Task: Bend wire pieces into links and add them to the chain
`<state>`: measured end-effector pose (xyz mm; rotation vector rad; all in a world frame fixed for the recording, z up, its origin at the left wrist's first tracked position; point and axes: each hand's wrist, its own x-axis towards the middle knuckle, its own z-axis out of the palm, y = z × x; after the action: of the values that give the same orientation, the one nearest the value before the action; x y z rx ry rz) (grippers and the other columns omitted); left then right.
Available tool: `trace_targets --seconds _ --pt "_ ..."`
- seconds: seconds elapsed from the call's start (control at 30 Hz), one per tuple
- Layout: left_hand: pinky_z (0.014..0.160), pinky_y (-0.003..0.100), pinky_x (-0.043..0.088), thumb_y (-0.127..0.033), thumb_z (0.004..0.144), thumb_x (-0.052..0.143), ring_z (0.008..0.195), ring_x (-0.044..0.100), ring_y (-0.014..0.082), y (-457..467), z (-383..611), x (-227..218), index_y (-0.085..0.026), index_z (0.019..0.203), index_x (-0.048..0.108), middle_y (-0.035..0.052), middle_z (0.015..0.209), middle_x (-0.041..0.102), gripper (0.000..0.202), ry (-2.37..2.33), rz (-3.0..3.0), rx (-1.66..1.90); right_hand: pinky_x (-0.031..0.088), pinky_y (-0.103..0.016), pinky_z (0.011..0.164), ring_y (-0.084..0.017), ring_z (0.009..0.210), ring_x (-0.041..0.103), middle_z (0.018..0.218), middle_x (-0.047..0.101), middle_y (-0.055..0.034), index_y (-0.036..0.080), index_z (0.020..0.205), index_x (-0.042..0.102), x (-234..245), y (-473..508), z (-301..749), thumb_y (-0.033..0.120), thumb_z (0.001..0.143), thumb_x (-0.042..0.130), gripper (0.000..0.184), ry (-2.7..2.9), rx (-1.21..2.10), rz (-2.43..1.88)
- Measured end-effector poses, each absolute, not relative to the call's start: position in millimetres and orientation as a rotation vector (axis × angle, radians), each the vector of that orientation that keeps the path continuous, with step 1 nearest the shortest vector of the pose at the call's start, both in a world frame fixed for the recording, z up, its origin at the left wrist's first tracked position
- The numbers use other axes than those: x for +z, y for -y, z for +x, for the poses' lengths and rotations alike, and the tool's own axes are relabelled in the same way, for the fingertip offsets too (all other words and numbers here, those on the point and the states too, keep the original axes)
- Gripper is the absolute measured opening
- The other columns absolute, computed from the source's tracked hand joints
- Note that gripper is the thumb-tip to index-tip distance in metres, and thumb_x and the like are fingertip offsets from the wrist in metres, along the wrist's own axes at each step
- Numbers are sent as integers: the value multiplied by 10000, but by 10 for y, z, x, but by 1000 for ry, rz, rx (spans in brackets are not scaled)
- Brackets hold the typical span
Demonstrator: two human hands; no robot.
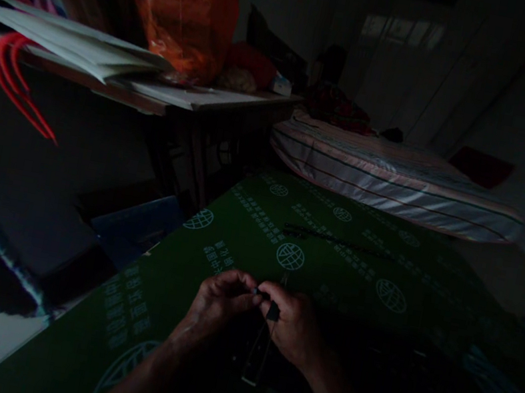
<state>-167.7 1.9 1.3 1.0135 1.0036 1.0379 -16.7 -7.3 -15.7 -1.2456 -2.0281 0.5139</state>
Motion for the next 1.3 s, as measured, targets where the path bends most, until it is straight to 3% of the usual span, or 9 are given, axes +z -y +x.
trace_targets --seconds 0.33,0.57,0.97,1.3 --pt "687 265 498 -362 584 742 806 639 203 -75 -1715 -5 -153 818 648 65 872 710 328 -1233 1048 1171 460 -225 640 -170 748 658 822 709 -29 238 984 652 -54 -357 326 236 801 585 195 2061 347 -1503" --pt "612 277 495 -419 548 748 719 644 216 -164 -1758 -130 -133 786 655 67 798 707 384 -1354 954 1186 454 -222 709 -171 859 648 905 713 -22 261 996 670 -253 -1070 752 220 797 590 218 2062 178 -1920" --pt "616 271 486 -377 598 714 725 634 206 -189 -1784 -161 -162 747 677 44 769 709 264 -1450 1052 1118 451 -238 718 -181 886 642 953 704 -33 260 1001 676 -455 -1466 774 244 800 585 221 2079 161 -1974" --pt "619 277 471 -394 614 696 720 618 200 -198 -1800 -190 -162 786 662 52 799 702 290 -1424 1023 1064 442 -230 670 -177 842 645 904 705 -38 254 991 673 -470 -1553 717 222 801 570 219 2072 131 -1998"
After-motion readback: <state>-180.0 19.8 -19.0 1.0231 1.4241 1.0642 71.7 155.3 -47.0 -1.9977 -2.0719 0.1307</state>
